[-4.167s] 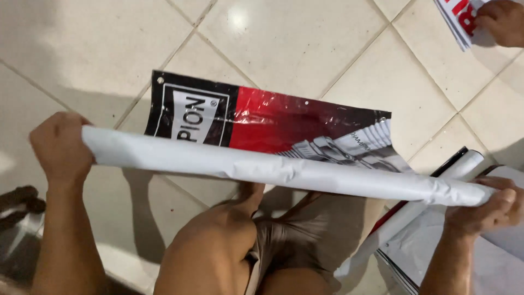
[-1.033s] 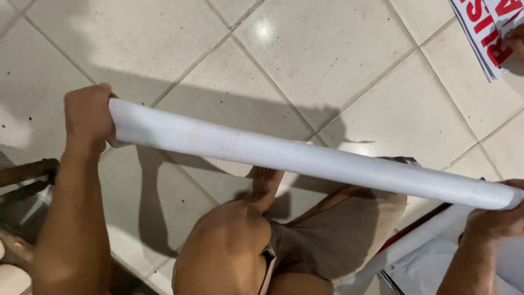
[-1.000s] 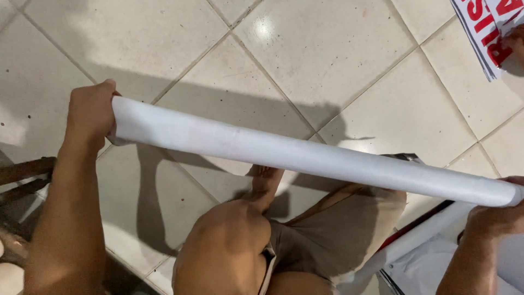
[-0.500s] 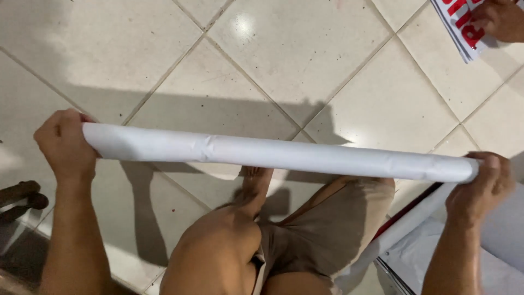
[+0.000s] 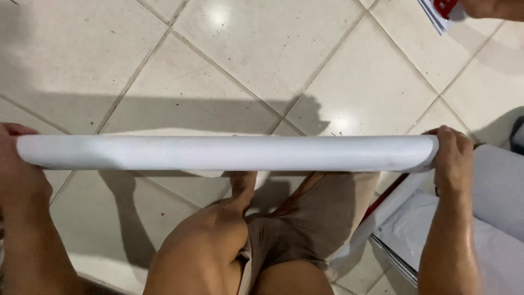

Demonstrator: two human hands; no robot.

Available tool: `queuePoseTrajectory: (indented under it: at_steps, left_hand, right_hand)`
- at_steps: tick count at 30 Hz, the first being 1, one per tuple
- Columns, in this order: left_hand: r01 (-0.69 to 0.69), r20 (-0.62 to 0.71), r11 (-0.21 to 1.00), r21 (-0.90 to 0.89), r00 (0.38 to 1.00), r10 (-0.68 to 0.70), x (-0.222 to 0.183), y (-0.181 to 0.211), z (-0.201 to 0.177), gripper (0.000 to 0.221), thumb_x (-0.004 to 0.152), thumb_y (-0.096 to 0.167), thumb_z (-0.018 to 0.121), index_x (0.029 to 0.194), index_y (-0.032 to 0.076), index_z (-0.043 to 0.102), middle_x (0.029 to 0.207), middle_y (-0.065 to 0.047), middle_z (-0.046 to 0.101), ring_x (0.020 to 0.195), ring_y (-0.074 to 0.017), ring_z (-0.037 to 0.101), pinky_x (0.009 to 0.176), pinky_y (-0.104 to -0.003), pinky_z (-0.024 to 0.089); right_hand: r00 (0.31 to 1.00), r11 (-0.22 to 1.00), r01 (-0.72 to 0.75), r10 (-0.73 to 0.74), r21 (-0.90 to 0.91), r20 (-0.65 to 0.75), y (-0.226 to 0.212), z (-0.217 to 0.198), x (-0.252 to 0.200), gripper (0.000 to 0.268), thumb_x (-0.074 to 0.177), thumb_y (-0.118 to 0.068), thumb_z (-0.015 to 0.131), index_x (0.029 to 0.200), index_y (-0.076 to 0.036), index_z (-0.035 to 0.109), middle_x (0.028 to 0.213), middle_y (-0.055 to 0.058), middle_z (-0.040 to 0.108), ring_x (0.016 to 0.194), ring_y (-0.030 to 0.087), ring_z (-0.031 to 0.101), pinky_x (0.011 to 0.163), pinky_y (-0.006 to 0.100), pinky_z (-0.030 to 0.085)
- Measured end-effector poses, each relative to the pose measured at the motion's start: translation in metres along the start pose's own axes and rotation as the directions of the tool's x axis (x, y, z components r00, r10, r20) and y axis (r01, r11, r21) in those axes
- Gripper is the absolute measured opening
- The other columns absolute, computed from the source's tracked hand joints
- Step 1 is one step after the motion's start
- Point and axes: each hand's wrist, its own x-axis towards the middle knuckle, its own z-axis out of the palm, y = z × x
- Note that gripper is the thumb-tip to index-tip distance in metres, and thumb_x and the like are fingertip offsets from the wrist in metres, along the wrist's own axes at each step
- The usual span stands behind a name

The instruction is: Rolling up large printed banners on the floor for storage or transport.

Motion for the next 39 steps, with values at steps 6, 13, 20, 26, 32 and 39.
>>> queuePoseTrajectory:
  at_steps: [6, 13, 20, 26, 32, 39]
  left_hand:
    - [0.117, 0.134, 0.991, 0.063, 0.983, -0.125, -0.011, -0.008, 0.001, 0.034, 0.092, -0.012, 0.05, 0.124, -0.011, 0.062, 0.119, -0.03, 0.06, 0.1, -0.0408, 0.058, 0.074, -0.048, 0.045]
    - [0.082, 0.148, 0.986, 0.148, 0.984, -0.104, 0.01, -0.024, 0.008, 0.029, 0.092, 0.003, 0.058, 0.112, -0.001, 0.078, 0.102, -0.021, 0.071, 0.092, -0.0323, 0.065, 0.066, -0.042, 0.049]
    - [0.116, 0.353, 0.884, 0.453, 0.887, -0.297, 0.008, -0.016, 0.012, 0.039, 0.075, 0.003, 0.066, 0.112, 0.004, 0.075, 0.093, -0.025, 0.076, 0.082, -0.0419, 0.073, 0.073, -0.046, 0.056]
    - [0.115, -0.153, 0.897, -0.426, 0.968, -0.196, 0.0, 0.017, 0.015, 0.022, 0.104, 0.009, 0.049, 0.097, 0.0, 0.067, 0.087, -0.01, 0.062, 0.081, -0.0215, 0.057, 0.063, -0.038, 0.042]
    - [0.768, 0.31, 0.633, -0.092, 0.627, -0.715, 0.017, 0.084, -0.008, 0.051, 0.11, 0.041, 0.05, 0.071, 0.015, 0.03, 0.071, 0.0, 0.031, 0.066, -0.0176, 0.031, 0.06, -0.038, 0.023]
    - [0.324, 0.019, 0.799, -0.507, 0.931, -0.365, 0.003, 0.019, 0.021, 0.027, 0.104, 0.023, 0.048, 0.095, 0.009, 0.069, 0.087, -0.001, 0.058, 0.084, -0.0162, 0.053, 0.063, -0.033, 0.038]
  right_hand:
    - [0.962, 0.813, -0.216, 0.273, 0.541, -0.026, -0.019, 0.009, -0.007, 0.028, 0.099, -0.025, 0.044, 0.09, -0.005, 0.061, 0.082, 0.009, 0.057, 0.078, 0.021, 0.053, 0.059, 0.035, 0.037]
    - [0.975, 0.85, -0.029, 0.141, 0.526, -0.174, 0.007, 0.016, -0.021, 0.034, 0.102, -0.027, 0.045, 0.092, -0.002, 0.066, 0.076, 0.007, 0.057, 0.072, 0.018, 0.053, 0.059, 0.033, 0.035]
    - [0.927, 0.754, -0.057, 0.284, 0.654, -0.247, 0.009, 0.018, -0.017, 0.029, 0.088, -0.029, 0.05, 0.086, -0.006, 0.068, 0.085, 0.007, 0.064, 0.084, 0.02, 0.063, 0.067, 0.031, 0.045]
    - [0.975, 0.954, -0.221, 0.212, 0.203, 0.065, -0.005, 0.004, -0.023, 0.037, 0.111, -0.032, 0.044, 0.093, -0.004, 0.061, 0.086, 0.007, 0.056, 0.084, 0.023, 0.05, 0.068, 0.042, 0.034]
    - [0.953, 0.89, 0.071, 0.073, 0.45, -0.294, 0.053, 0.025, -0.023, 0.035, 0.107, -0.025, 0.045, 0.098, 0.0, 0.068, 0.083, 0.01, 0.059, 0.077, 0.022, 0.054, 0.065, 0.036, 0.034]
    - [0.971, 0.947, -0.233, 0.24, 0.222, -0.007, -0.001, 0.011, -0.023, 0.033, 0.105, -0.029, 0.044, 0.099, -0.001, 0.063, 0.095, 0.01, 0.057, 0.088, 0.024, 0.05, 0.065, 0.043, 0.032]
